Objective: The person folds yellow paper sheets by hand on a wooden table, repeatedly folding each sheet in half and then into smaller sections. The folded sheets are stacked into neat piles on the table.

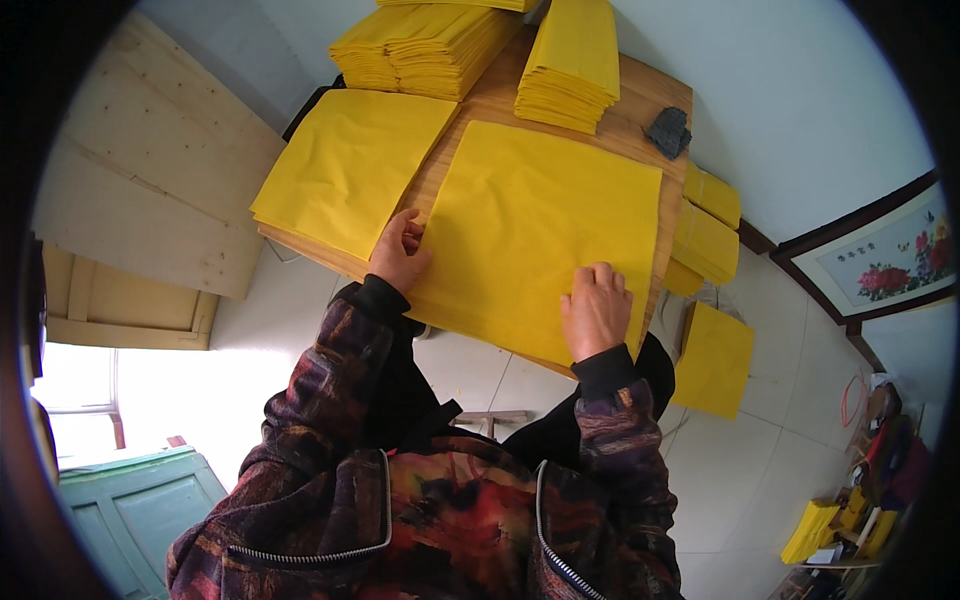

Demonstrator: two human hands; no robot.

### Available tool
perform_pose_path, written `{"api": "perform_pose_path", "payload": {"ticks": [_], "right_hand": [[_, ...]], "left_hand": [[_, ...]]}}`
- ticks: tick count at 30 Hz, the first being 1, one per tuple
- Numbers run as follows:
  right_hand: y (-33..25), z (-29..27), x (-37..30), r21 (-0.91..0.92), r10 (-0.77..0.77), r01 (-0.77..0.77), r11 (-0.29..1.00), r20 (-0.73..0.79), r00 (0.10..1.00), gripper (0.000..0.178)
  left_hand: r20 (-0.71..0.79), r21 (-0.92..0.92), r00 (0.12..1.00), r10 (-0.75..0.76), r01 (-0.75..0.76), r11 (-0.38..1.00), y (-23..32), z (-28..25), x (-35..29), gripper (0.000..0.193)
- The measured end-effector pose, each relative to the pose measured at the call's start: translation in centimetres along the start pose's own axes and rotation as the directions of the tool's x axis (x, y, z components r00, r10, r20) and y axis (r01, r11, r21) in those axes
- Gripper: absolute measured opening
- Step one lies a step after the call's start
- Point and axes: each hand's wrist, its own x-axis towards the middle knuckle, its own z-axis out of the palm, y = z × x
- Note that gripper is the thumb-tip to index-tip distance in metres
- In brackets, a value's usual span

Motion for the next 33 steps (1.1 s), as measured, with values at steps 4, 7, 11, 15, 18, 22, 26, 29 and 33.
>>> {"api": "perform_pose_path", "payload": {"ticks": [4, 7, 11, 15, 18, 22, 26, 29, 33], "right_hand": [[-0.7, 0.3, 0.3, 0.006, -0.023, 0.023, 1.000, -0.015, 1.000, 0.028], [-1.2, 0.3, 0.4, 0.004, -0.027, 0.027, 1.000, -0.011, 1.000, 0.028], [-1.8, 0.6, 0.5, 0.007, -0.053, 0.053, 0.999, -0.023, 0.998, 0.027], [-2.4, 1.3, 0.9, 0.024, -0.052, 0.053, 0.998, -0.027, 0.998, 0.028], [-2.8, 1.8, 1.1, 0.048, -0.081, 0.082, 0.995, -0.029, 0.996, 0.031], [-4.1, 2.2, 1.4, 0.099, -0.103, 0.104, 0.990, -0.013, 0.995, 0.028], [-5.4, 2.1, 0.9, 0.268, -0.247, 0.238, 0.934, 0.001, 0.969, 0.032], [-3.9, 1.6, -0.5, 0.525, -0.264, 0.303, 0.795, -0.150, 0.953, 0.034], [2.2, 0.5, -1.5, 0.552, -0.014, 0.222, 0.804, -0.355, 0.935, 0.027]], "left_hand": [[-0.014, 0.015, 0.999, 0.029, -0.029, 0.999, -0.1, 0.1, 0.0, 0.057], [-0.024, 0.021, 0.999, 0.030, -0.030, 0.999, -0.1, 0.1, 0.0, 0.056], [-0.039, 0.032, 0.999, 0.035, -0.034, 0.999, -0.2, 0.2, 0.1, 0.054], [-0.082, 0.008, 0.995, 0.053, -0.053, 0.999, -0.7, 0.5, 0.2, 0.051], [-0.100, -0.043, 0.991, 0.084, -0.088, 0.995, -1.3, 0.8, 0.3, 0.050], [-0.079, -0.106, 0.994, 0.078, -0.086, 0.991, -1.9, 0.7, 0.6, 0.050], [-0.070, 0.045, 0.993, 0.097, -0.094, 0.995, -1.8, 0.3, 0.7, 0.051], [-0.066, 0.068, 0.992, 0.108, -0.104, 0.992, -1.6, 0.3, 0.8, 0.050], [-0.075, 0.069, 0.987, 0.144, -0.139, 0.988, -1.8, 0.3, 1.0, 0.047]]}}
